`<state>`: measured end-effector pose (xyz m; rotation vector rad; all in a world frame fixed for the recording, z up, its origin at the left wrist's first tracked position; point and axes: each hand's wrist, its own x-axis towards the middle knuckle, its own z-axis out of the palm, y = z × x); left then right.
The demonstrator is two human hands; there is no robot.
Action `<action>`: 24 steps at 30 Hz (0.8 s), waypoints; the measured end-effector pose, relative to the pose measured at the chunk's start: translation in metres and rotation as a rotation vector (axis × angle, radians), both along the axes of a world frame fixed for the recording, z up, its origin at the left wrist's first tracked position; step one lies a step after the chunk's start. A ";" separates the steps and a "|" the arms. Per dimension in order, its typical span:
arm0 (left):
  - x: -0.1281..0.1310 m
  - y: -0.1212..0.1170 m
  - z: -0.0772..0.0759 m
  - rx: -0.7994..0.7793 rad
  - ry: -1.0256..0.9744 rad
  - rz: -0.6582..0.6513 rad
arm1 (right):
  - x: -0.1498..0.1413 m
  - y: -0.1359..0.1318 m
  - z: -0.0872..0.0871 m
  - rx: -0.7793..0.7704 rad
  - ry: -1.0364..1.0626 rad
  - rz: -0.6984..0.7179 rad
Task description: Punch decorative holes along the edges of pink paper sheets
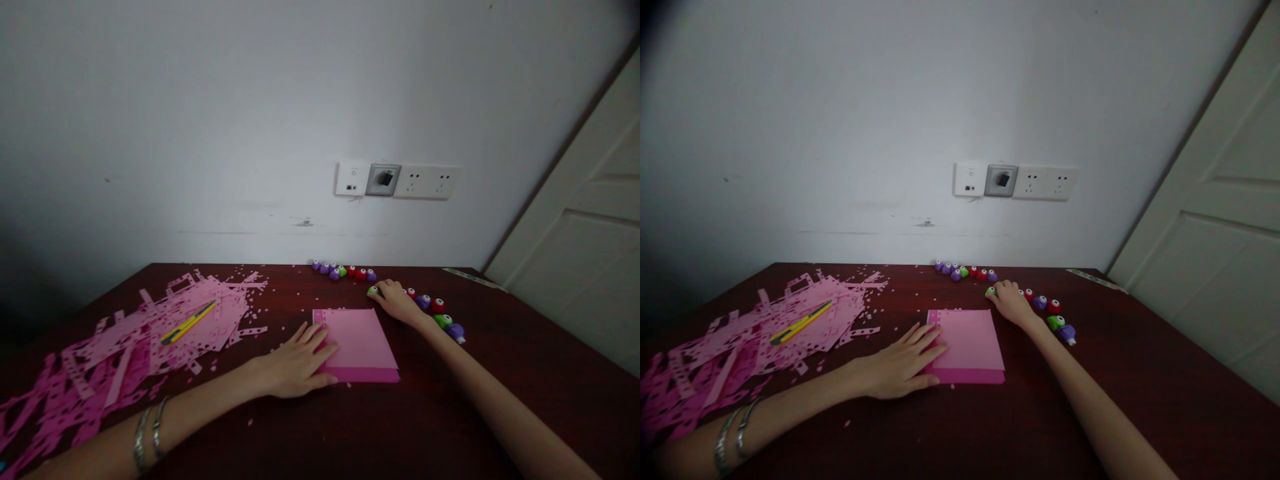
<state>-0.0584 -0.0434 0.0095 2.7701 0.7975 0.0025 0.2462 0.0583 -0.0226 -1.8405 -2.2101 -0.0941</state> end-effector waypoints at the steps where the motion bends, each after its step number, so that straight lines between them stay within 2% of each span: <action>1: -0.001 -0.001 0.001 -0.010 0.005 -0.001 | 0.005 0.000 -0.001 0.002 -0.017 -0.016; 10: -0.011 -0.007 0.008 -0.078 0.054 0.011 | 0.042 -0.011 -0.002 0.011 -0.028 -0.016; 14: -0.009 -0.001 0.008 -0.016 -0.062 0.022 | 0.047 -0.019 0.000 0.002 0.023 -0.002; 18: 0.001 0.037 0.003 0.109 -0.294 0.128 | 0.045 -0.022 0.004 0.020 -0.007 0.002; 22: 0.020 0.101 -0.001 0.152 -0.420 0.398 | 0.030 -0.023 0.016 0.083 -0.047 0.008; 24: 0.033 0.131 -0.001 0.175 -0.421 0.478 | 0.018 -0.023 0.023 0.102 -0.036 0.056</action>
